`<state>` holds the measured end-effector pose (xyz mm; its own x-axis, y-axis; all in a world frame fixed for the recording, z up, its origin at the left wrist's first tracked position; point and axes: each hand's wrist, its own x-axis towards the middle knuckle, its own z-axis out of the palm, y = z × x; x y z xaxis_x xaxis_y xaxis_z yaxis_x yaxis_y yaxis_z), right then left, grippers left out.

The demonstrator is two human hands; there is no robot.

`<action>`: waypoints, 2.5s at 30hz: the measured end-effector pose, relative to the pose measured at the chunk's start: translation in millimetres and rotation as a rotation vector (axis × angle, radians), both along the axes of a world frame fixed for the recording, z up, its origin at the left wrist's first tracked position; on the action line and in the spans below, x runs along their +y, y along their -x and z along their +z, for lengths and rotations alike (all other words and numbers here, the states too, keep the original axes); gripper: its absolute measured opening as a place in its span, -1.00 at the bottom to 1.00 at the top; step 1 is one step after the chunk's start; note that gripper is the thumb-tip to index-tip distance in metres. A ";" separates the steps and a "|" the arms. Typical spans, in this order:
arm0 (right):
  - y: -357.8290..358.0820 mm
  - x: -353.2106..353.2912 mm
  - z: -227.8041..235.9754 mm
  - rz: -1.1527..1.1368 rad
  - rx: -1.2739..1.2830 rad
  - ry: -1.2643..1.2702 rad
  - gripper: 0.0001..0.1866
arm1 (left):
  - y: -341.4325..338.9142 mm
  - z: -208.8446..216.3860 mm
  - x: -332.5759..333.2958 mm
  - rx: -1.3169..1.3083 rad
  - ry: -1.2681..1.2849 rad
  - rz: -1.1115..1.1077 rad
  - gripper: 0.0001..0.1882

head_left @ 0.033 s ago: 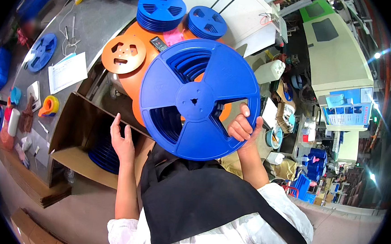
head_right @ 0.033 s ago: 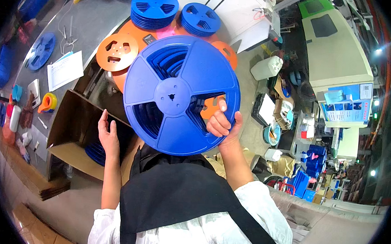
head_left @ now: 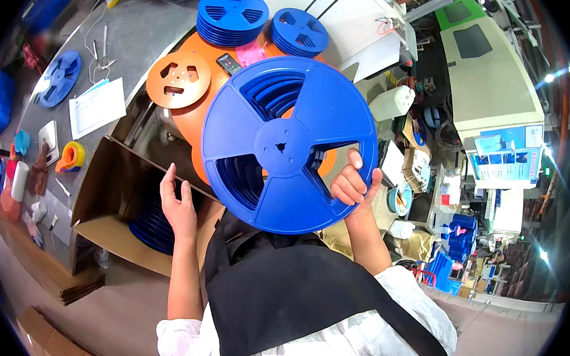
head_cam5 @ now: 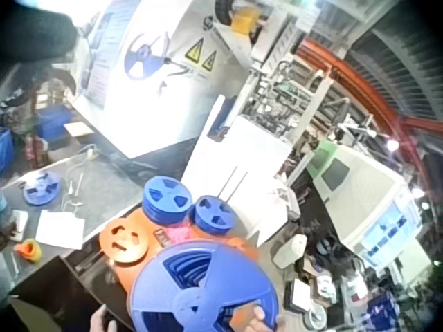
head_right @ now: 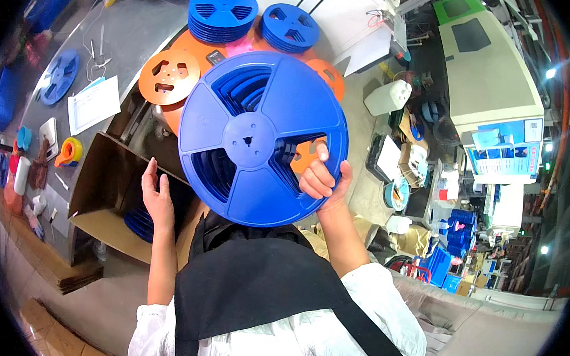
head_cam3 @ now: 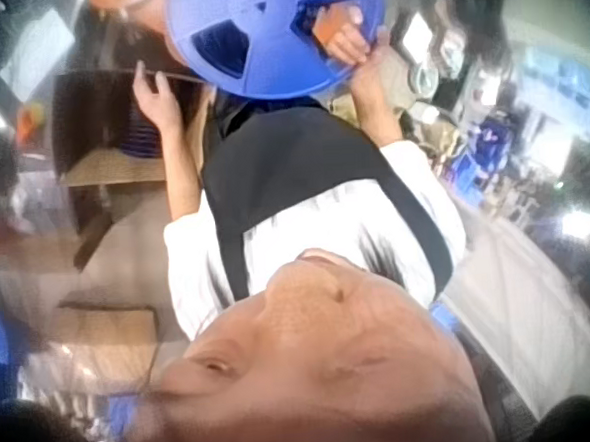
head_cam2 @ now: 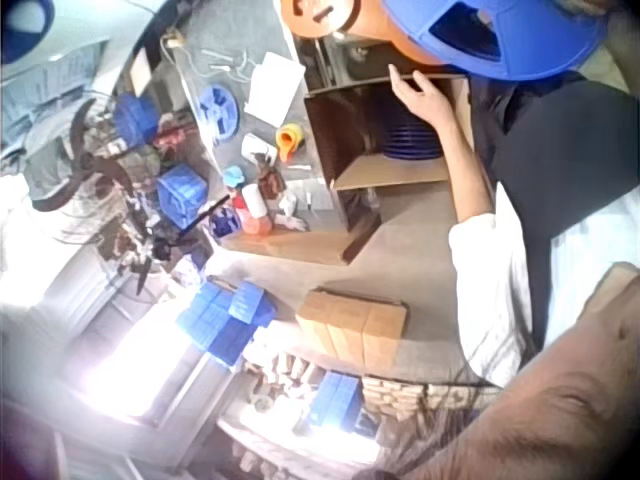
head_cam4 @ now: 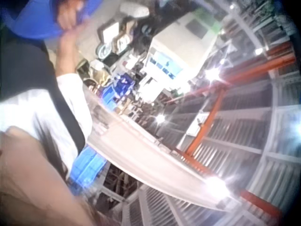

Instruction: The person repeatedly picks up blue plastic reels from a cardboard box and stacks them on a nearby table. The person handles the reels one by one, occasionally wiping them with a pink cloth, and arranges them into neat piles.

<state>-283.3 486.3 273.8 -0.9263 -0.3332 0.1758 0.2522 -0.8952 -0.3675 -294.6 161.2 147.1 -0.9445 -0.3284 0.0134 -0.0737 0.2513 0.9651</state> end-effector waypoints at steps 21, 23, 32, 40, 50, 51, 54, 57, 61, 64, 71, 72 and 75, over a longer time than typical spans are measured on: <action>-11.9 -42.2 6.6 0.051 -0.412 -0.617 -0.48 | 0.8 54.2 102.8 -0.204 -0.424 -0.220 -0.09; -15.4 -38.7 2.1 0.019 -0.458 -0.559 -0.48 | -2.9 53.2 101.4 -0.163 -0.207 -0.144 -0.07; -24.3 -24.3 -3.3 -0.089 -0.501 -0.570 -0.48 | -5.1 75.3 97.0 -0.145 -0.488 -0.124 -0.09; -32.1 -4.0 -9.8 -0.294 -0.537 -0.674 -0.59 | -4.4 69.2 33.1 -0.252 -1.997 -0.509 -0.24; -43.7 12.7 -15.1 -0.480 -0.634 -0.671 -0.69 | -7.8 38.6 57.7 -0.075 -2.200 -0.794 -0.29; -43.7 14.4 -15.2 -0.489 -0.644 -0.676 -0.69 | -7.9 38.6 59.9 -0.112 -2.208 -0.798 -0.29; -44.4 20.4 -16.9 -0.489 -0.654 -0.658 -0.70 | -6.6 31.5 74.0 -0.055 -2.223 -0.848 -0.29; -45.8 21.1 -15.7 -0.540 -0.734 -0.665 -0.71 | -0.2 28.0 86.6 -0.043 -2.263 -0.946 -0.27; -54.8 35.2 -26.1 -0.562 -0.697 -0.653 -0.69 | -0.4 35.5 94.3 -0.233 -2.302 -0.870 -0.26; -61.0 45.3 -32.1 -0.570 -0.720 -0.634 -0.65 | 3.9 25.2 106.2 -0.313 -2.314 -0.862 -0.24; -79.8 67.1 -42.8 -0.632 -0.821 -0.692 -0.52 | 31.2 26.7 120.3 -0.520 -2.318 -0.650 -0.28; -76.7 63.7 -38.8 -0.666 -0.858 -0.714 -0.51 | 34.9 27.9 120.7 -0.550 -2.310 -0.629 -0.28; -82.2 70.4 -43.2 -0.692 -0.836 -0.687 -0.49 | 39.4 17.3 123.8 -0.498 -2.241 -0.625 -0.31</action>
